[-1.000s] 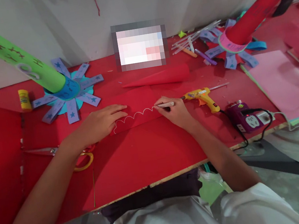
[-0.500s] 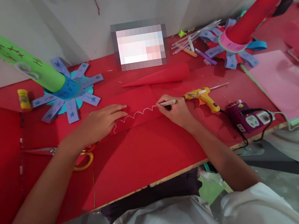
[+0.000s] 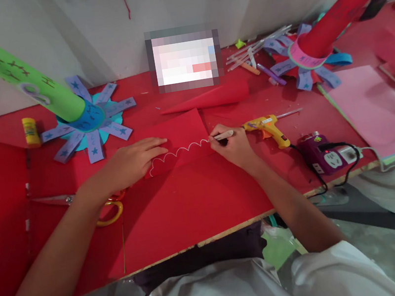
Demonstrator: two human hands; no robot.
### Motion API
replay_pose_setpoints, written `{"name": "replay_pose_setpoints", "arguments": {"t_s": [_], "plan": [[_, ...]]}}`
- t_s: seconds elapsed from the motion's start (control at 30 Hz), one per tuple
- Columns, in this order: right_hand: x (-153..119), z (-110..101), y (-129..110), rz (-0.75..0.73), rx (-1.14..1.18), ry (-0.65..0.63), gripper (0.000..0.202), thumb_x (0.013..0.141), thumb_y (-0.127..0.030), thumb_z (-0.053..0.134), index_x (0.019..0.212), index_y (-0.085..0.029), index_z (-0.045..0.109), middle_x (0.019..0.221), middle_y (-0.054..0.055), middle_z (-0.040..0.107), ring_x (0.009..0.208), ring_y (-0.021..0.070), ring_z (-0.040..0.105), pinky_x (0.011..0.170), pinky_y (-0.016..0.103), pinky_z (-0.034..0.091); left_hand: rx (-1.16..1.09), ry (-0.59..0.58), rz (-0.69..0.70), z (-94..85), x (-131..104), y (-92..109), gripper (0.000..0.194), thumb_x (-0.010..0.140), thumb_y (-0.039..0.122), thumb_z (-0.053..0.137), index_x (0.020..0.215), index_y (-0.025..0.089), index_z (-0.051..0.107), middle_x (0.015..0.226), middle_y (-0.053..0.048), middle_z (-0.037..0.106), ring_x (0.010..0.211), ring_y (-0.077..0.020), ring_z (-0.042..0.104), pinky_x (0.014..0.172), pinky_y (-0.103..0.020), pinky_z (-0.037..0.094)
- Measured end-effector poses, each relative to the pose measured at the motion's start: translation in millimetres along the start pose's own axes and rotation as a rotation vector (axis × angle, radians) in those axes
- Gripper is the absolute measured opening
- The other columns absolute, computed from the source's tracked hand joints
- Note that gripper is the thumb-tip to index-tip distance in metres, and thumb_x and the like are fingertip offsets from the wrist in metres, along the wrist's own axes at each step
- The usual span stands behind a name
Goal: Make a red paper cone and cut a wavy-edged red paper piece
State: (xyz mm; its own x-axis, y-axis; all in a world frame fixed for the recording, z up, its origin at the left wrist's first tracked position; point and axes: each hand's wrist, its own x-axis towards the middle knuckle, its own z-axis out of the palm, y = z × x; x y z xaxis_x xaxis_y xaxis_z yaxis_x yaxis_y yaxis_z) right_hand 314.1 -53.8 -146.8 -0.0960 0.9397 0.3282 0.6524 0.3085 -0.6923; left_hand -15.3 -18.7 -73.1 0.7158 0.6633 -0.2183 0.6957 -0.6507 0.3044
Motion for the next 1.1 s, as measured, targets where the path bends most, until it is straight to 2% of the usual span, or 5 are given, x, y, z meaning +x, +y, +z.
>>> {"name": "replay_pose_setpoints", "arguments": {"t_s": [0.47,0.63,0.83,1.1], "plan": [[-1.6,-1.5,-0.6,-0.001,0.001,0.004,0.024,0.095,-0.03,0.066,0.073,-0.026,0.058,0.061,-0.003,0.057,0.054,0.0172,0.052,0.058,0.034,0.04,0.004,0.013,0.014,0.7,0.1,-1.3,0.068,0.088,-0.002,0.043,0.144,0.025,0.069,0.173,-0.004,0.051,0.158,-0.0281,0.051,0.119,-0.047,0.054],[-1.2,-1.6,-0.6,0.0,-0.009,-0.004,0.024,0.096,-0.033,0.064,0.073,-0.026,0.059,0.06,-0.002,0.058,0.055,0.0168,0.052,0.057,0.034,0.04,-0.035,0.009,0.009,1.2,-0.5,-1.6,0.066,0.089,-0.001,0.045,0.144,0.025,0.069,0.173,-0.005,0.051,0.158,-0.0303,0.051,0.124,-0.052,0.05],[-1.4,-2.6,-2.3,-0.006,-0.013,-0.005,0.024,0.097,-0.033,0.064,0.074,-0.026,0.06,0.061,-0.002,0.059,0.055,0.0163,0.052,0.057,0.033,0.041,-0.001,0.021,0.016,3.0,0.0,-2.8,0.066,0.089,-0.001,0.043,0.144,0.026,0.069,0.172,-0.003,0.051,0.157,-0.0271,0.051,0.123,-0.048,0.051],[-2.0,-3.0,-2.6,-0.001,-0.001,-0.01,0.025,0.096,-0.034,0.064,0.073,-0.026,0.059,0.061,-0.002,0.058,0.054,0.0169,0.051,0.057,0.034,0.04,-0.023,0.008,0.016,3.2,-0.1,-3.0,0.067,0.089,-0.002,0.044,0.145,0.026,0.068,0.173,-0.004,0.05,0.158,-0.0296,0.05,0.126,-0.053,0.048]]}}
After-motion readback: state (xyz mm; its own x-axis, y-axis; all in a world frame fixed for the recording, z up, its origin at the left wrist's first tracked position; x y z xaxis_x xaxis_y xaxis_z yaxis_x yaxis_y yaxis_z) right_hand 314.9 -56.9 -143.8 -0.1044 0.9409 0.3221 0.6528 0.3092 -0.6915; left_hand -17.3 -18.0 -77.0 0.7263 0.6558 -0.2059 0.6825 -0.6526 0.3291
